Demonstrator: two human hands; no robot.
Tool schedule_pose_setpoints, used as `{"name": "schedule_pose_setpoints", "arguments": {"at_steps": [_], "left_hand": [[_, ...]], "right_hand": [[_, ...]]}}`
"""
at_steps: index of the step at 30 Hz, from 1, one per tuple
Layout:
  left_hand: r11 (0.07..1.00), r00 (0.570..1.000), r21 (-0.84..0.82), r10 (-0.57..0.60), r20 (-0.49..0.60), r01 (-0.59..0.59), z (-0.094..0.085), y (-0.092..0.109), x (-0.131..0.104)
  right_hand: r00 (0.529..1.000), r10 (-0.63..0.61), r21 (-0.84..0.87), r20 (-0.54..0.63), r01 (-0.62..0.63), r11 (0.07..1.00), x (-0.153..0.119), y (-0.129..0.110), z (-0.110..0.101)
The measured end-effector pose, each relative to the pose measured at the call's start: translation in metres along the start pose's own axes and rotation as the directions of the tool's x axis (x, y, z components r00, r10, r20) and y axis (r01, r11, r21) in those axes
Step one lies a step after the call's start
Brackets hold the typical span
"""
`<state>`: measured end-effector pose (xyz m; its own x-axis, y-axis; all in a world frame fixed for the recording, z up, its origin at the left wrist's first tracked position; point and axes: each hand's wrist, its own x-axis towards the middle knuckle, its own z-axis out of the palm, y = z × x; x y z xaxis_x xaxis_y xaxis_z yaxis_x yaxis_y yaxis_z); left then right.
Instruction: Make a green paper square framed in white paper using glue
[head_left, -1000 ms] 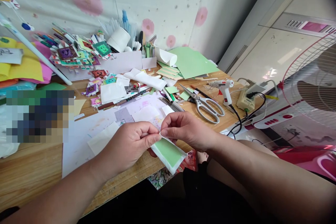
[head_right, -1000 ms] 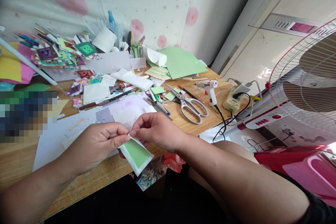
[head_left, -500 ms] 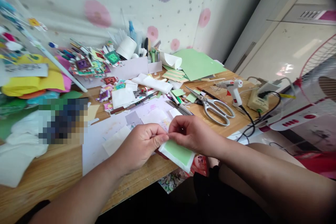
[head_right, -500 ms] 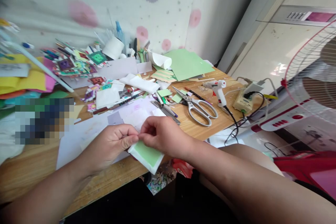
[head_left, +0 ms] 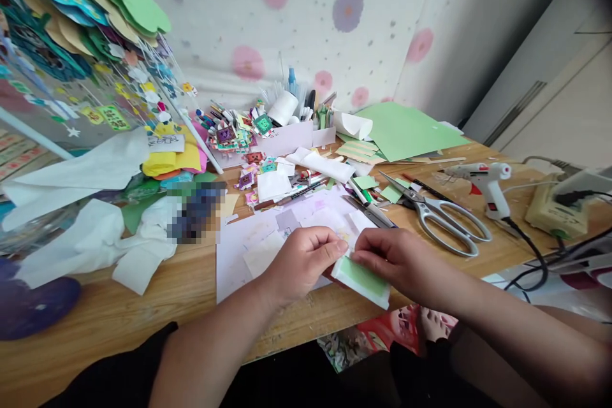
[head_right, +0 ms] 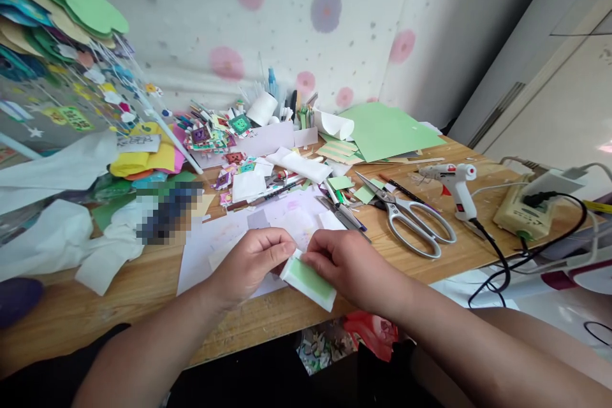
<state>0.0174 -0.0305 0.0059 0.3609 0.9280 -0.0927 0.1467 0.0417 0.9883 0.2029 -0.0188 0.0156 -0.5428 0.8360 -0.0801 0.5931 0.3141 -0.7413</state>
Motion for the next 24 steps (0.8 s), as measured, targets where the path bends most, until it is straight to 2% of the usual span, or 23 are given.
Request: {"name": "schedule_pose_setpoints", "arguments": {"at_steps": [3,5,6,7,8,12,15,17,20,24], "left_hand": [[0.997,1.000,0.070,0.021,-0.018,-0.019,-0.005,0.002,0.000],[0.937,0.992,0.345,0.084,-0.093,-0.047,-0.020,0.005,-0.007],[0.841,0.982,0.540,0.138,-0.129,-0.047,-0.034,0.006,-0.012],[0.664,0.962,0.748,0.189,-0.198,0.023,-0.051,0.006,-0.020],[0.590,0.940,0.801,0.207,-0.271,0.100,-0.070,0.006,-0.029],[0.387,0.844,0.836,0.212,-0.492,0.390,-0.154,0.000,-0.069],[0.245,0.827,0.829,0.141,-0.544,0.503,-0.194,-0.010,-0.086],[0.170,0.826,0.825,0.087,-0.557,0.539,-0.205,-0.017,-0.088],[0.077,0.820,0.818,0.024,-0.572,0.569,-0.209,-0.020,-0.085],[-0.023,0.790,0.789,0.026,-0.613,0.613,-0.212,-0.013,-0.082]], "right_hand": [[0.999,-0.033,-0.077,-0.027,0.031,0.997,0.000,-0.002,0.000],[0.999,-0.045,-0.079,-0.020,0.043,0.996,-0.001,-0.003,-0.003],[0.999,-0.050,-0.071,-0.014,0.049,0.996,-0.001,-0.004,-0.005],[0.998,-0.055,-0.061,-0.012,0.054,0.997,-0.002,-0.004,-0.008],[0.998,-0.058,-0.052,-0.010,0.058,0.997,-0.002,-0.004,-0.011],[0.998,-0.048,-0.062,-0.027,0.046,0.997,0.000,0.001,-0.020],[0.998,-0.046,-0.062,-0.049,0.043,0.997,0.002,0.005,-0.022],[0.997,-0.052,-0.054,-0.056,0.049,0.997,0.002,0.006,-0.021],[0.997,-0.052,-0.048,-0.056,0.049,0.998,0.002,0.005,-0.021],[0.996,-0.043,-0.041,-0.077,0.040,0.998,-0.001,0.005,-0.022]]}}
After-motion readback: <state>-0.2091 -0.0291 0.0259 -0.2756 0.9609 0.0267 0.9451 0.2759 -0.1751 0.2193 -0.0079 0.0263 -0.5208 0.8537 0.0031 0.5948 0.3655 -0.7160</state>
